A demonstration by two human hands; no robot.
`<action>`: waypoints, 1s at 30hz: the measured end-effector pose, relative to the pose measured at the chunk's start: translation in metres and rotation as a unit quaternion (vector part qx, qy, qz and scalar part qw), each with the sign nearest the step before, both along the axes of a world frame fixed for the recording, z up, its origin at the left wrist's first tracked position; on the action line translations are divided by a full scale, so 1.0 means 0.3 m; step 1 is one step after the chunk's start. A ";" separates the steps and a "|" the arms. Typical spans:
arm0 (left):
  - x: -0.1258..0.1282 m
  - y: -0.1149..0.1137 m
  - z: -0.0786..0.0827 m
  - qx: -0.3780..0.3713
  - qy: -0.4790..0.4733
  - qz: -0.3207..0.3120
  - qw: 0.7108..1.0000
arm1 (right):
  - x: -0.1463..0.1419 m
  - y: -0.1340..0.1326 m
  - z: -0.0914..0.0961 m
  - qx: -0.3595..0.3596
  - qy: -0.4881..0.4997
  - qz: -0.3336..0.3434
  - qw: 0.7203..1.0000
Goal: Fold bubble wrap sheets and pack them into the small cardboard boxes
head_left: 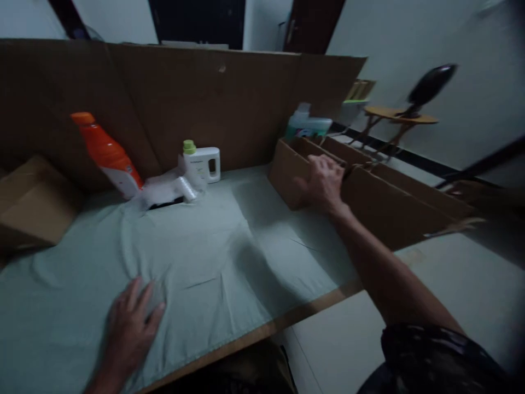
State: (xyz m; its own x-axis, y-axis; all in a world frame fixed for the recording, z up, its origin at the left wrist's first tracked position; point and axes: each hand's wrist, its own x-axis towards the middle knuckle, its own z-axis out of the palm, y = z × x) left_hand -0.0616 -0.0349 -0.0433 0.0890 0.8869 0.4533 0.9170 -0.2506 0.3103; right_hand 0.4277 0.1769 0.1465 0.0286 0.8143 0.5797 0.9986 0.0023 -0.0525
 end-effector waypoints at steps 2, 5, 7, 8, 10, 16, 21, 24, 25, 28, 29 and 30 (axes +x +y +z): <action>0.125 -0.075 -0.011 -0.028 0.039 -0.012 0.999 | 0.048 0.093 0.042 -0.015 -0.003 -0.031 0.999; 0.227 -0.135 -0.016 -0.028 0.011 0.001 1.000 | 0.095 0.178 0.062 -0.068 0.004 0.006 0.998; 0.238 -0.151 -0.017 -0.025 -0.040 0.033 0.998 | 0.102 0.183 0.059 -0.088 -0.009 0.054 0.995; 0.235 -0.154 -0.017 -0.025 -0.067 0.047 0.996 | 0.094 0.170 0.055 -0.086 -0.018 0.076 0.993; 0.223 -0.150 -0.011 -0.028 -0.120 0.065 0.990 | 0.050 0.117 0.045 -0.078 -0.036 0.117 0.989; 0.222 -0.052 0.074 -0.053 -0.250 0.107 0.961 | -0.280 -0.179 0.021 -0.048 -0.050 0.376 0.924; 0.201 0.005 0.145 -0.068 -0.370 0.116 0.919 | -0.479 -0.386 0.049 -0.056 0.014 0.583 0.810; 0.167 -0.014 0.157 -0.083 -0.436 0.124 0.888 | -0.430 -0.398 0.035 -0.024 0.130 0.564 0.815; 0.156 -0.024 0.158 -0.091 -0.452 0.121 0.879 | -0.399 -0.384 0.013 -0.023 0.195 0.515 0.834; 0.139 -0.045 0.156 -0.115 -0.463 0.105 0.872 | -0.331 -0.321 -0.116 -0.124 0.370 0.344 0.854; 0.141 -0.044 0.156 -0.128 -0.462 0.097 0.872 | -0.327 -0.300 -0.174 -0.174 0.398 0.313 0.845; 0.148 -0.040 0.157 -0.140 -0.464 0.086 0.871 | -0.333 -0.282 -0.231 -0.217 0.411 0.301 0.833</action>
State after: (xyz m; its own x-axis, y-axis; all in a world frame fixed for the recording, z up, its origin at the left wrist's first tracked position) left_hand -0.0172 -0.0468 0.0039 -0.3451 0.9383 0.0228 0.2562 0.0708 0.9640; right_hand 0.3278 0.0923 0.0771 -0.2191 0.9521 0.2136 0.4497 0.2928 -0.8438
